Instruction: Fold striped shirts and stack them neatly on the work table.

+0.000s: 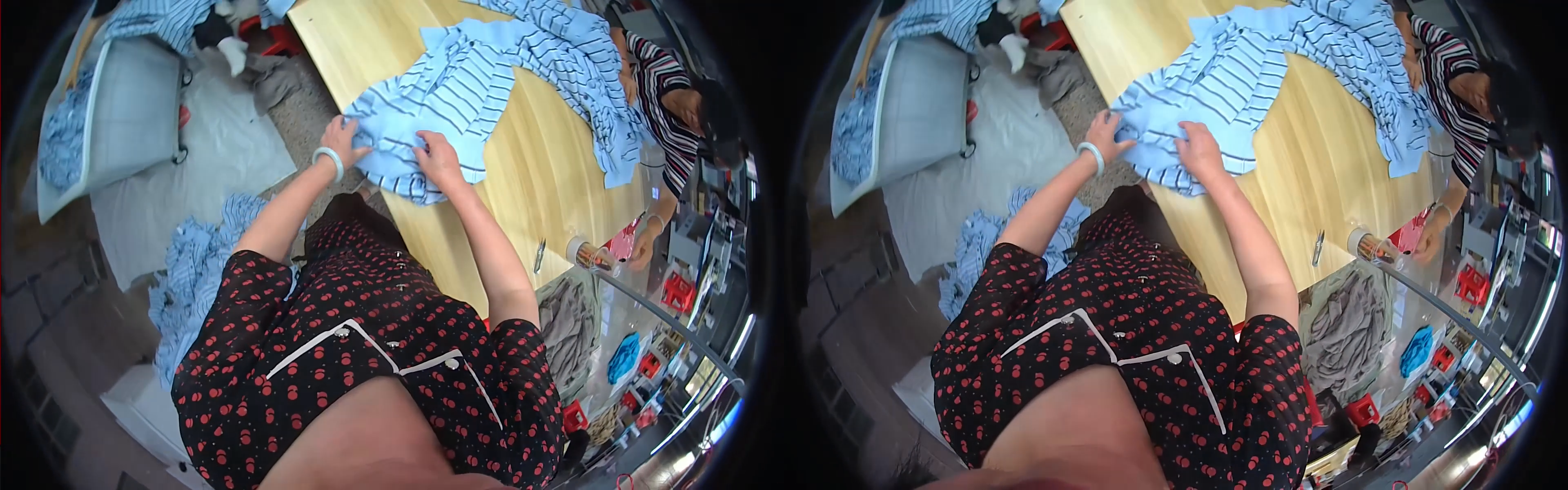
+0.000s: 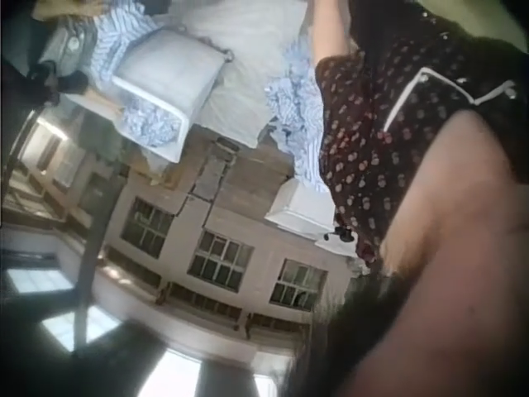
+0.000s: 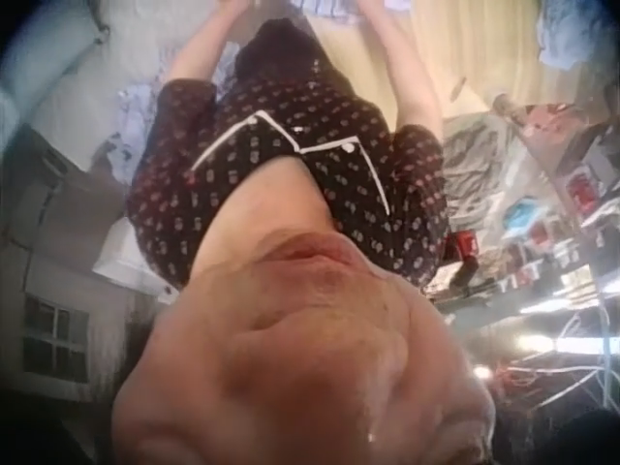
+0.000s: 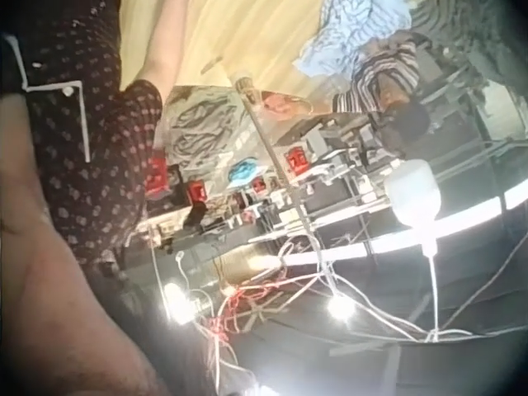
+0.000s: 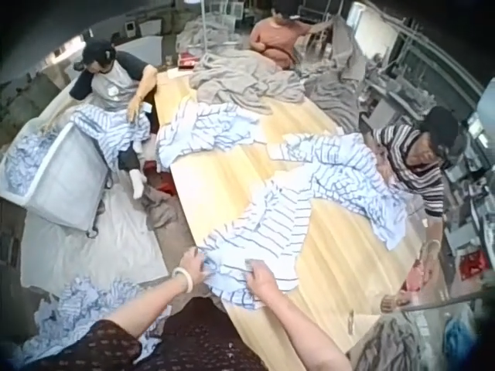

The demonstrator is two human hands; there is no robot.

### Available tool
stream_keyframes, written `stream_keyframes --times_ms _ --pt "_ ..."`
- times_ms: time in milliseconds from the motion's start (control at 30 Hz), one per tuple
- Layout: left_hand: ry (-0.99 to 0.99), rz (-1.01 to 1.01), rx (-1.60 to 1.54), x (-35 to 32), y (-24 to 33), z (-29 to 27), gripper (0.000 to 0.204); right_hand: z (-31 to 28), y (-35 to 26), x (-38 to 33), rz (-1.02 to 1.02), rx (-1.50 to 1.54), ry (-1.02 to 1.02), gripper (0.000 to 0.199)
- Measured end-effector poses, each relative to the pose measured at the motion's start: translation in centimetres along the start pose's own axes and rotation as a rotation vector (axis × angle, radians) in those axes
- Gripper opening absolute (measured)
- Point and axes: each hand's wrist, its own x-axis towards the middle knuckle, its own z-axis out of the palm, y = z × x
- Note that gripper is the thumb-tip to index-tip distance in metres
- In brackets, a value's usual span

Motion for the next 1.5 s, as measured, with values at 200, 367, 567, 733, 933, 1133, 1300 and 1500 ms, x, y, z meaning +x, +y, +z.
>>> stream_keyframes --times_ms 200,367,567,733,933,1133,1300,1500 --pt "-0.404 0.200 -0.356 0.9 4.8 0.7 0.022 -2.3 2.7 2.3 0.276 0.125 0.101 0.042" --pt "-0.819 0.703 -0.694 -3.7 15.0 3.2 0.035 -4.4 3.8 3.3 0.480 0.116 0.180 0.055" --pt "-1.067 0.283 -0.617 5.5 15.6 -0.3 0.029 -5.0 4.2 2.3 0.528 0.043 0.157 0.082" --pt "-0.352 0.260 -0.079 19.1 11.1 2.3 0.029 -1.8 3.1 -0.7 0.466 -0.122 0.257 0.088" --pt "-0.174 0.911 0.393 26.3 13.5 6.8 0.051 -1.8 4.2 -1.9 0.681 -0.044 0.100 0.077" --pt "-0.640 0.839 0.524 27.8 12.8 6.1 0.044 -5.8 5.5 -2.1 0.675 0.209 0.093 0.052" --pt "-1.068 0.358 -0.147 26.3 10.4 -2.4 0.032 -12.3 4.1 -2.6 0.612 0.797 0.184 0.048" --pt "-1.184 0.099 -0.632 22.1 9.8 -7.4 0.032 -19.2 4.4 -0.2 0.455 0.577 0.270 0.043"
